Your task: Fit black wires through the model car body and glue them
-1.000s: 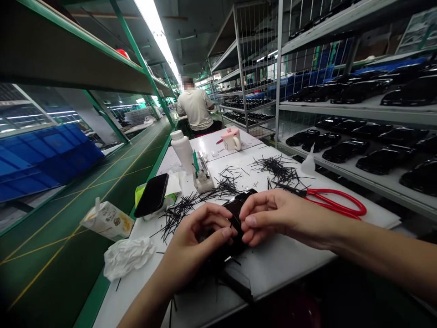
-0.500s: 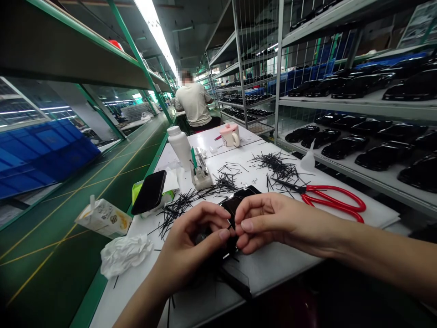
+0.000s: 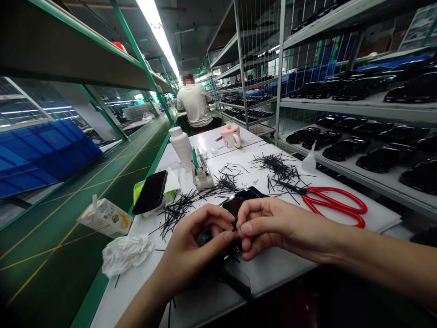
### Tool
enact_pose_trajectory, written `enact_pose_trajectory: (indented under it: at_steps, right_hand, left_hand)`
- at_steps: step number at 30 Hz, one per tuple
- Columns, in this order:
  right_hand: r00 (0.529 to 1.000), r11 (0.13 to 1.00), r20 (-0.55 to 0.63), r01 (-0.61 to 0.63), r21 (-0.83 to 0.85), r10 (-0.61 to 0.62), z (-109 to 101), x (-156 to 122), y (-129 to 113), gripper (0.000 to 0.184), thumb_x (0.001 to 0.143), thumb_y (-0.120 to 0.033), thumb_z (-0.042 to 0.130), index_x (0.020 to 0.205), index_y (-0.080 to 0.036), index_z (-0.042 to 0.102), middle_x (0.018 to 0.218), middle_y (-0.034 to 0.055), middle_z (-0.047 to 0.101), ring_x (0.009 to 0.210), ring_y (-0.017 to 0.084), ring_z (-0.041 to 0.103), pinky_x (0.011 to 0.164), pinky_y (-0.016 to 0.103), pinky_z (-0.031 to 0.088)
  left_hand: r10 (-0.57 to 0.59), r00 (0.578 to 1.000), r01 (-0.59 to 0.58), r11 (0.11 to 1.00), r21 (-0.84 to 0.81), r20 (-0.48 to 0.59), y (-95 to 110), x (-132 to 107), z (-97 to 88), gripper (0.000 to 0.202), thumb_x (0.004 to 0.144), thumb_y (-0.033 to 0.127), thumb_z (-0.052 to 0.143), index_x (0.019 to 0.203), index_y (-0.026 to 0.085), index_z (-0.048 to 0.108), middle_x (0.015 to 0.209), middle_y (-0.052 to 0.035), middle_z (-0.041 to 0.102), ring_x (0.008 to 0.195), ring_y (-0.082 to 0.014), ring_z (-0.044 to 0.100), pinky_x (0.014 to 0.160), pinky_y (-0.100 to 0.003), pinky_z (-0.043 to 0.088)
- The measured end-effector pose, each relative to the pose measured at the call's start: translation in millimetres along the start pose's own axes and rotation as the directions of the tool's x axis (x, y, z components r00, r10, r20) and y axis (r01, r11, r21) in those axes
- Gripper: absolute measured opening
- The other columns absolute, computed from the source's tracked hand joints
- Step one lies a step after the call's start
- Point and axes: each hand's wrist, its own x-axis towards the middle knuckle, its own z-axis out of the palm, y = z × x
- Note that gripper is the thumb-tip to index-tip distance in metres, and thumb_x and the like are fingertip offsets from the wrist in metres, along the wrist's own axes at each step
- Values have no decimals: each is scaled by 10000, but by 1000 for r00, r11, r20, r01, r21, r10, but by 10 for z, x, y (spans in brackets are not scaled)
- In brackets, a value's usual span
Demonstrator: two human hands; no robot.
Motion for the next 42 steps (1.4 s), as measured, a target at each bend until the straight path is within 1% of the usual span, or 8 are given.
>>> enact_pose_trajectory:
  at_steps: [10,19,26,32,35,38,40,42]
  right_hand:
    - [999,997,2,-40,-67,41,-40,6,-8,191,745,-238,822,816,-141,673,704,-10,662,632,113,676,673,233,563]
    - [997,987,-22,-78,-142,76,-35,-21,-66,203,717,-255,833,793,-131,691,661,32,712,624,150,689,654,276,577]
    - [995,979,-15,-104,-175,103,-39,-16,-80,172,717,-233,820,779,-134,693,654,28,723,612,154,704,644,261,577]
    - [993,974,5,-114,-197,117,-42,-10,-78,158,725,-225,802,785,-136,686,662,29,721,617,156,704,646,269,572]
    - [996,966,-4,-90,-244,92,-41,-6,-70,172,738,-243,794,787,-142,663,661,23,712,623,154,696,667,278,558]
    - [1000,928,-3,-16,-373,16,-36,-16,-74,184,786,-277,763,828,-166,622,700,9,694,667,142,675,677,256,512]
    - [999,869,-6,40,-493,-50,-25,-34,-80,188,814,-300,737,870,-188,596,721,-7,656,676,129,637,632,231,466]
    - [991,787,-19,94,-610,-134,-7,-57,-83,215,815,-348,730,879,-201,587,751,-6,614,680,127,588,595,229,434]
  left_hand:
    - [22,998,-25,999,39,64,3,-17,6,156,854,188,689,1003,143,672,833,-50,733,648,-96,576,596,-188,437]
    - [21,991,-33,995,90,130,14,-17,0,166,875,204,661,1029,143,668,822,-54,738,643,-106,580,610,-206,444]
    - [27,982,-45,995,94,185,-22,-12,-19,192,884,217,656,1066,154,654,873,-56,738,668,-106,602,628,-200,459]
    - [6,984,-23,995,95,178,-12,-24,-5,190,884,212,650,1066,158,652,850,-49,732,666,-112,601,630,-210,453]
    - [-1,982,-19,994,107,190,-12,-18,-9,188,889,216,649,1069,161,650,863,-52,736,682,-117,610,634,-209,453]
    - [-8,979,-14,994,106,205,-20,-7,-22,190,892,232,654,1068,161,645,866,-54,738,692,-120,615,654,-212,467]
    - [-11,982,-7,996,93,187,-24,-4,-26,187,891,225,657,1066,162,642,862,-49,736,685,-112,607,665,-206,470]
    - [-14,987,1,997,83,159,-25,-4,-25,174,886,211,662,1052,164,645,858,-38,727,679,-99,594,657,-191,462]
